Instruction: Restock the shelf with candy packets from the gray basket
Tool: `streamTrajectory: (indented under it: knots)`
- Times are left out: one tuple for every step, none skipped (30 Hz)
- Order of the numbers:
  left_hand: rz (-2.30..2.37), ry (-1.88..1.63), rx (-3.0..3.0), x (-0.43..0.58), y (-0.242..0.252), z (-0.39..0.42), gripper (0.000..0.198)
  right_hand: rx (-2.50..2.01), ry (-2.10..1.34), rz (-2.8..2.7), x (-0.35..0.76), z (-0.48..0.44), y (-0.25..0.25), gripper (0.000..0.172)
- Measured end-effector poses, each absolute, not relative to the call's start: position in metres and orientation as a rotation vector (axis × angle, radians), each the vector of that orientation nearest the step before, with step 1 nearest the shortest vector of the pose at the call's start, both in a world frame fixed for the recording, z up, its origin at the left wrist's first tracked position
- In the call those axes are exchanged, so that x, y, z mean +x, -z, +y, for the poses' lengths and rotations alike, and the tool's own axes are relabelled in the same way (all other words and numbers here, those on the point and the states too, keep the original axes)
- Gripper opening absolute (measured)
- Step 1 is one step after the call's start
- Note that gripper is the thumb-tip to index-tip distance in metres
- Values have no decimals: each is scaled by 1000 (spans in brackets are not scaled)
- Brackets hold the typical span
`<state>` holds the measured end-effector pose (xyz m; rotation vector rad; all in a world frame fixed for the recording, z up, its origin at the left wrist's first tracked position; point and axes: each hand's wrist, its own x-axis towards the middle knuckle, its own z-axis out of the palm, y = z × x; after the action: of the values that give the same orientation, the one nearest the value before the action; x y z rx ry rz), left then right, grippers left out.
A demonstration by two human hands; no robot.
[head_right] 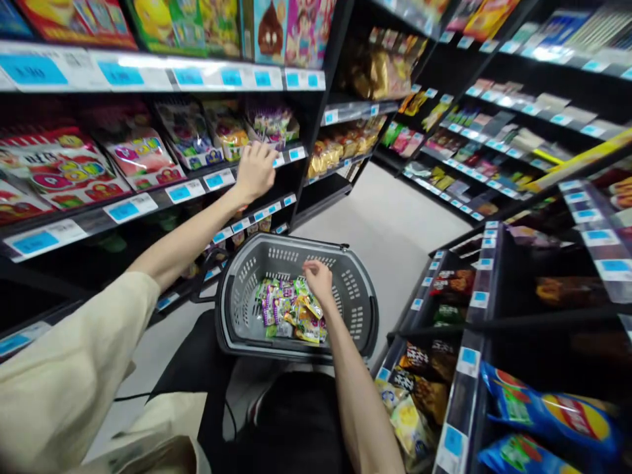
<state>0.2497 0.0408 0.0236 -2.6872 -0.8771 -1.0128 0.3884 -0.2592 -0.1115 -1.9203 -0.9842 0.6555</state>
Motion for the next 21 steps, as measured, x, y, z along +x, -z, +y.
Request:
streamTrajectory:
  knots:
    - [-788,986,-2741,258,-12,19,38,-1950,-650,-1014,388,-260,112,25]
    - [-682,952,-2791,265,1,-5,35,-1985,-645,-1057,388,-261,112,23]
    - [-552,903,-2842,271,15,-29,33,-2024,-642,-1113,388,-263,112,22]
    - [-410,840,-2892,276,32,-53,31,-2067,-641,-1181,388,-264,112,22]
    - [-285,782,-2935,280,50,-74,29,-2114,-639,-1257,388,-266,112,21]
    - [-177,722,-2979,283,68,-93,28,-2159,-642,-1342,388,-268,113,21]
    - [-106,662,-3028,286,86,-109,28,-2202,-650,-1428,388,-270,113,21]
    - [-81,598,-3089,287,104,-122,28,-2246,-666,-1507,389,-273,115,20]
    - [-113,504,-3177,289,121,-133,29,-2291,-692,-1580,389,-275,116,20]
    - [-211,378,-3279,290,136,-141,32,-2341,-731,-1649,389,-277,117,20]
    - [-347,233,-3370,291,150,-149,34,-2395,-780,-1708,389,-279,119,21]
    - [-503,79,-3435,293,163,-155,36,-2448,-830,-1751,389,-280,120,22]
    - [-652,-74,-3472,294,175,-160,36,-2494,-878,-1781,390,-281,121,22]
    - [-767,-214,-3486,295,185,-166,35,-2529,-917,-1799,390,-282,121,22]
    - [-839,-337,-3492,297,195,-171,32,-2552,-941,-1804,391,-282,121,22]
    - [-871,-452,-3505,299,203,-176,29,-2569,-952,-1799,392,-282,121,23]
    - [-886,-573,-3531,301,211,-181,26,-2582,-954,-1788,393,-282,121,25]
    - [-889,-682,-3567,303,217,-187,24,-2595,-953,-1780,395,-282,120,27]
    - [-883,-762,-3614,305,223,-193,24,-2607,-954,-1774,396,-282,120,31]
    - [-876,-797,-3677,307,228,-199,26,-2617,-957,-1771,397,-282,119,34]
    - [-873,-789,-3750,309,231,-205,28,-2619,-964,-1775,398,-282,119,36]
